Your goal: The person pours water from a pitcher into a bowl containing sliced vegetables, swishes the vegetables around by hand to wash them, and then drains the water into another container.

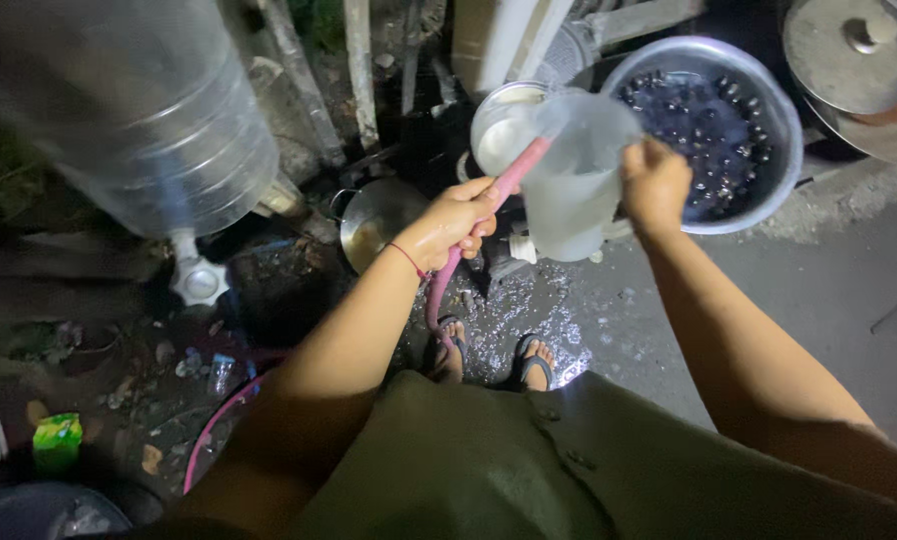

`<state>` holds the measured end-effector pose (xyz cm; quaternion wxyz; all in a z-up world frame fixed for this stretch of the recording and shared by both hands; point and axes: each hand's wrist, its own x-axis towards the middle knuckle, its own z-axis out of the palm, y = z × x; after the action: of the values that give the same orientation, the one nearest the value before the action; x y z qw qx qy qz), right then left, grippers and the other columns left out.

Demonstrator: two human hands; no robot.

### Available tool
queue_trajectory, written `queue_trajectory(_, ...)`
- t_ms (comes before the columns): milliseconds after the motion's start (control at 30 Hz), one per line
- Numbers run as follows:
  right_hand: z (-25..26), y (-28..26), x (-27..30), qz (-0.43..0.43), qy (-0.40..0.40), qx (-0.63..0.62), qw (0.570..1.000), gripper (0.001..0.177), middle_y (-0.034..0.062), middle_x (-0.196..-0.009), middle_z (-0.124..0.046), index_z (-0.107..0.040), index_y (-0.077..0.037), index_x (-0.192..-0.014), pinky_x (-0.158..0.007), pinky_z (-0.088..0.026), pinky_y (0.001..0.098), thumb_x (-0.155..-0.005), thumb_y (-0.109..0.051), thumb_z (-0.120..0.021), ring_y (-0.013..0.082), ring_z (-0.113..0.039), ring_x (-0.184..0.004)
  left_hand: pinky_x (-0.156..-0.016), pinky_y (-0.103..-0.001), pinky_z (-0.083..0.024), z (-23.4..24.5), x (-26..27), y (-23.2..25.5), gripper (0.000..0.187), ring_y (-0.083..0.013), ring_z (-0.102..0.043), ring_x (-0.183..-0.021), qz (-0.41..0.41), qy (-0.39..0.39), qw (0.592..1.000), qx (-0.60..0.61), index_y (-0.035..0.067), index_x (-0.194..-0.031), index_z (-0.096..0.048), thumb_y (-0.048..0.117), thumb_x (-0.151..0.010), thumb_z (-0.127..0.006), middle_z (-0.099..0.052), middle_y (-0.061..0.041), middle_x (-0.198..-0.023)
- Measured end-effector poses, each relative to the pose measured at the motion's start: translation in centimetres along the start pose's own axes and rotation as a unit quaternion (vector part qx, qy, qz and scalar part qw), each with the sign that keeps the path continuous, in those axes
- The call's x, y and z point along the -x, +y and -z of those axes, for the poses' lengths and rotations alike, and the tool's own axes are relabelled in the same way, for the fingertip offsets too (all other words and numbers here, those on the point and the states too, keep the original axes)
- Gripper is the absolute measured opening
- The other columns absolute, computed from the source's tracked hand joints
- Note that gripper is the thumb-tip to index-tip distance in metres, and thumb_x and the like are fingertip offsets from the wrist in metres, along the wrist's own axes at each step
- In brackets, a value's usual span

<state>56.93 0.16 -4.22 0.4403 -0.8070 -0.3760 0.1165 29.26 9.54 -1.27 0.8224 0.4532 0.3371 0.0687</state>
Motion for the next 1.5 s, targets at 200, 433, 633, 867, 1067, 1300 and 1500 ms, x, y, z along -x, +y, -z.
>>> queue_trajectory(200, -1.5, -2.1, 1.1, 0.070, 0.003, -0.041, 0.997, 0.040, 0.0234, -0.106, -0.074, -0.070, 0.002, -0.123, -0.090, -0.055, 0.0386, -0.098, -0.029, -0.063, 0.0326, -0.076, -0.100, -0.040, -0.023, -0.027, -0.2, 1.8, 0.6, 0.036, -0.0035, -0.032, -0.045, 0.016, 0.026, 0.999, -0.023, 0.013, -0.134, -0.061, 0.033, -0.108, -0.047, -0.041, 0.005, -0.063)
queue_trajectory(433, -2.2, -2.5, 0.8, 0.093, -0.142, 0.167, 0.971, 0.046, 0.0306, -0.091, -0.069, -0.077, 0.000, -0.108, -0.083, -0.054, 0.0504, -0.099, -0.043, -0.063, 0.0478, -0.068, -0.091, -0.040, -0.024, -0.025, 4.4, 3.7, -0.7, 0.033, -0.0048, -0.030, -0.043, 0.045, 0.071, 0.996, -0.004, 0.018, -0.128, -0.064, 0.037, -0.106, -0.047, -0.037, 0.006, -0.060)
queue_trajectory(633, -13.0, -1.0, -0.2, 0.090, -0.318, 0.367, 0.869, 0.064, 0.0324, -0.093, -0.070, -0.076, 0.005, -0.094, -0.085, -0.055, 0.0539, -0.096, -0.058, -0.065, 0.0498, -0.068, -0.091, -0.044, -0.028, -0.030, 11.1, 5.0, -4.2, 0.032, -0.0066, -0.030, -0.044, 0.077, 0.127, 0.988, 0.031, 0.018, -0.123, -0.061, 0.039, -0.106, -0.045, -0.039, 0.005, -0.061)
queue_trajectory(867, -24.4, -2.6, -2.6, 0.230, -0.488, 0.447, 0.713, 0.033, 0.0194, -0.087, -0.075, -0.065, -0.019, -0.128, -0.062, -0.066, 0.0439, -0.100, -0.016, -0.048, 0.0328, -0.078, -0.071, -0.048, -0.028, -0.031, 15.7, 5.6, -5.7, 0.032, -0.0067, -0.031, -0.048, 0.102, 0.117, 0.985, 0.081, 0.019, -0.128, -0.057, 0.037, -0.108, -0.040, -0.040, 0.005, -0.063)
queue_trajectory(1067, -26.5, -6.2, -3.9, 0.182, -0.485, 0.477, 0.710, 0.027, 0.0148, -0.093, -0.077, -0.074, -0.013, -0.117, -0.062, -0.065, 0.0395, -0.101, -0.022, -0.054, 0.0283, -0.078, -0.071, -0.044, -0.022, -0.026, 15.8, 6.6, -3.6, 0.045, -0.0040, -0.029, -0.046, 0.070, 0.050, 0.992, 0.094, 0.040, -0.141, -0.057, 0.035, -0.101, -0.036, -0.037, 0.008, -0.059)
queue_trajectory(1300, -30.5, -0.2, -9.5, 0.448, -0.378, 0.502, 0.637, 0.020, 0.0124, -0.099, -0.080, -0.078, -0.024, -0.107, -0.074, -0.060, 0.0418, -0.095, -0.028, -0.063, 0.0296, -0.074, -0.086, -0.036, -0.023, -0.018, 14.2, 6.1, -0.8, 0.028, -0.0040, -0.027, -0.038, 0.039, 0.079, 0.992, 0.091, 0.022, -0.127, -0.057, 0.038, -0.105, -0.050, -0.035, 0.007, -0.054)
queue_trajectory(1500, -31.5, 1.7, -10.2, 0.133, -0.297, 0.215, 0.921, 0.038, 0.0233, -0.086, -0.074, -0.073, -0.006, -0.103, -0.067, -0.057, 0.0468, -0.098, -0.043, -0.069, 0.0368, -0.071, -0.078, -0.038, -0.024, -0.024, 12.9, 6.8, 1.6, 0.031, -0.0041, -0.030, -0.041, 0.015, 0.032, 0.990, 0.134, 0.016, -0.127, -0.057, 0.038, -0.108, -0.047, -0.040, 0.006, -0.058)
